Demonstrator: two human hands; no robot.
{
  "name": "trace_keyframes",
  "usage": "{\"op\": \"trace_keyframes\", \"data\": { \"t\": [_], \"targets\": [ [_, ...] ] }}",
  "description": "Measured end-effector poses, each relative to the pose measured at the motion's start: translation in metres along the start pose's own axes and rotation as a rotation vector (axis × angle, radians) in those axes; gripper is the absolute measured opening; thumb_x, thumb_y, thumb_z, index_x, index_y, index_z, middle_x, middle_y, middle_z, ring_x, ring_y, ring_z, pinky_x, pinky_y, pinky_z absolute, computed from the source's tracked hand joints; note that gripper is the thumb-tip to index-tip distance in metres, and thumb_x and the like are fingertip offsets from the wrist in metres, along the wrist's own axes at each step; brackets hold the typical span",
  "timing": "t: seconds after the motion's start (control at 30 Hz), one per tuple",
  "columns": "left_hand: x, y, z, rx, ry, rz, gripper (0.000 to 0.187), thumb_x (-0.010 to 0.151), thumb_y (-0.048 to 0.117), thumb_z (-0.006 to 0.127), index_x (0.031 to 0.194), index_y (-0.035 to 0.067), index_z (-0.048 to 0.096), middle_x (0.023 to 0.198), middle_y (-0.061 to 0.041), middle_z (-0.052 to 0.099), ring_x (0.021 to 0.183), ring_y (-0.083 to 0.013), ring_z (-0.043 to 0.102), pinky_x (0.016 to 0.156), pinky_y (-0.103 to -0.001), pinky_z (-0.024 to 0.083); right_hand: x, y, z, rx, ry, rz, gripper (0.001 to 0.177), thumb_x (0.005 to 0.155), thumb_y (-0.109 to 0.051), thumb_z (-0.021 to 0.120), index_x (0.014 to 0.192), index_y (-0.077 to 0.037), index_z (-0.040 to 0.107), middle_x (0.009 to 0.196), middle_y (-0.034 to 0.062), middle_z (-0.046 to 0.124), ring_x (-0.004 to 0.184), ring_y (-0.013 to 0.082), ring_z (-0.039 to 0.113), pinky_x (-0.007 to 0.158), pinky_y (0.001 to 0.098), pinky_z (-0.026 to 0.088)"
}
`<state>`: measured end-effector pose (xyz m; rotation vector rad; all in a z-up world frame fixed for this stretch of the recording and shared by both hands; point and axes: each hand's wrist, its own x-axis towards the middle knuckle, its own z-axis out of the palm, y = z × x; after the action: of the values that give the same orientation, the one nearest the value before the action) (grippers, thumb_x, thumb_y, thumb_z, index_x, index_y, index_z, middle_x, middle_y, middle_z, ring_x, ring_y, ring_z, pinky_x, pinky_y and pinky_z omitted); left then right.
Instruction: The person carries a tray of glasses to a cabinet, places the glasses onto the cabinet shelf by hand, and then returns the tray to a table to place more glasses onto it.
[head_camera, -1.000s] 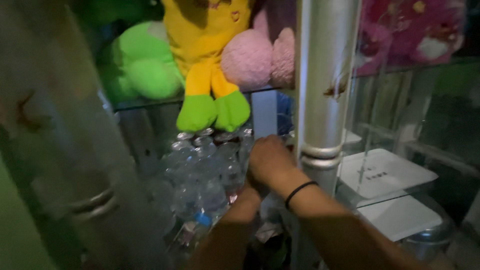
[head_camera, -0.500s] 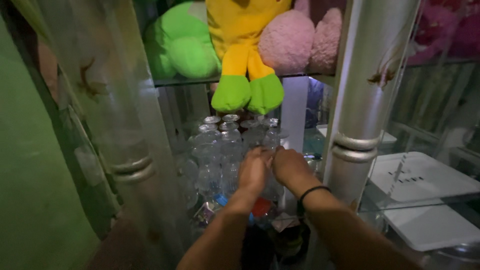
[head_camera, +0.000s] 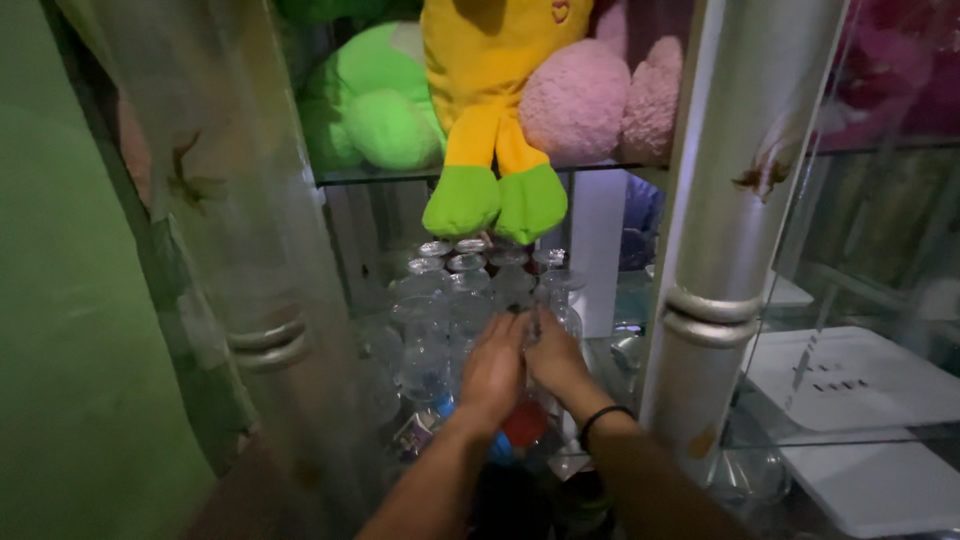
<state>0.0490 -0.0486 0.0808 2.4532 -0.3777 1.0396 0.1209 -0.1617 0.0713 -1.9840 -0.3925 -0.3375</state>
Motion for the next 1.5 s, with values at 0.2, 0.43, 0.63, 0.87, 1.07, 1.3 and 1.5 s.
{"op": "trace_keyframes", "data": {
  "t": [0.2,0.43,0.63,0.87,1.07,1.3,1.5],
  "targets": [
    [-0.006,0.010,0.000,-0.051,0.002,-0.055,0.062,0.084,-0.007,0.057,0.142,0.014,0.053,0.147,-0.019,0.053,0.131,-0.0425,0.051,0.105,-0.049,0.044,-0.001,0.007,0.007,0.031,0.043,0.001,0.069,0.087,-0.023,0.065,0.152,-0.009,0.044,0.141,0.0229,0.060,0.131,0.0356,0.060,0.106,0.0395,0.047],
    [-0.005,0.020,-0.020,0.096,-0.056,-0.010,0.079,0.066,0.006,0.074,0.141,0.010,0.049,0.150,-0.026,0.049,0.126,-0.0467,0.055,0.096,-0.050,0.048,-0.009,0.000,-0.003,0.014,-0.048,0.090,0.084,0.080,-0.013,0.063,0.159,-0.019,0.035,0.145,0.0213,0.056,0.132,0.0360,0.058,0.108,0.0402,0.048],
    [-0.018,0.010,-0.045,0.357,-0.282,-0.180,0.025,0.092,0.023,0.066,0.115,0.013,0.068,0.121,-0.014,0.067,0.114,-0.0365,0.065,0.095,-0.049,0.052,-0.052,-0.040,-0.019,-0.246,-0.059,0.160,0.106,0.075,-0.016,0.075,0.162,-0.019,0.015,0.153,0.0204,0.040,0.132,0.0406,0.053,0.106,0.0440,0.048],
    [-0.042,0.070,-0.102,0.356,-0.263,-0.185,0.025,0.082,0.015,0.068,0.106,0.012,0.073,0.119,-0.017,0.066,0.111,-0.0374,0.065,0.094,-0.047,0.052,-0.093,-0.061,-0.058,-0.386,-0.128,-0.074,0.087,0.080,-0.019,0.072,0.158,-0.017,0.032,0.148,0.0228,0.047,0.134,0.0408,0.052,0.111,0.0459,0.045],
    [-0.091,0.166,-0.147,0.351,-0.230,-0.067,0.024,0.082,0.026,0.072,0.096,0.007,0.075,0.110,-0.017,0.070,0.107,-0.0375,0.066,0.094,-0.047,0.052,-0.163,-0.087,-0.108,-0.417,-0.137,-0.227,0.086,0.073,-0.025,0.083,0.148,-0.010,0.043,0.144,0.0239,0.050,0.133,0.0406,0.051,0.110,0.0446,0.043],
    [-0.186,0.290,-0.177,0.245,-0.246,-0.074,0.028,0.088,0.025,0.063,0.112,0.013,0.074,0.111,-0.018,0.072,0.106,-0.0398,0.066,0.092,-0.051,0.052,-0.320,-0.130,-0.202,-0.463,-0.121,-0.329,0.036,0.081,-0.019,0.065,0.115,-0.011,0.071,0.113,0.0220,0.071,0.108,0.0408,0.067,0.094,0.0493,0.052],
    [-0.217,0.394,-0.188,0.086,-0.248,-0.154,0.038,0.082,0.038,0.067,0.108,0.012,0.077,0.106,-0.021,0.074,0.102,-0.0398,0.070,0.091,-0.050,0.054,-0.422,-0.181,-0.310,-0.643,0.160,-0.455,0.026,0.084,-0.032,0.059,0.090,-0.014,0.076,0.089,0.0148,0.075,0.084,0.0398,0.070,0.077,0.0536,0.055]
  ]
}}
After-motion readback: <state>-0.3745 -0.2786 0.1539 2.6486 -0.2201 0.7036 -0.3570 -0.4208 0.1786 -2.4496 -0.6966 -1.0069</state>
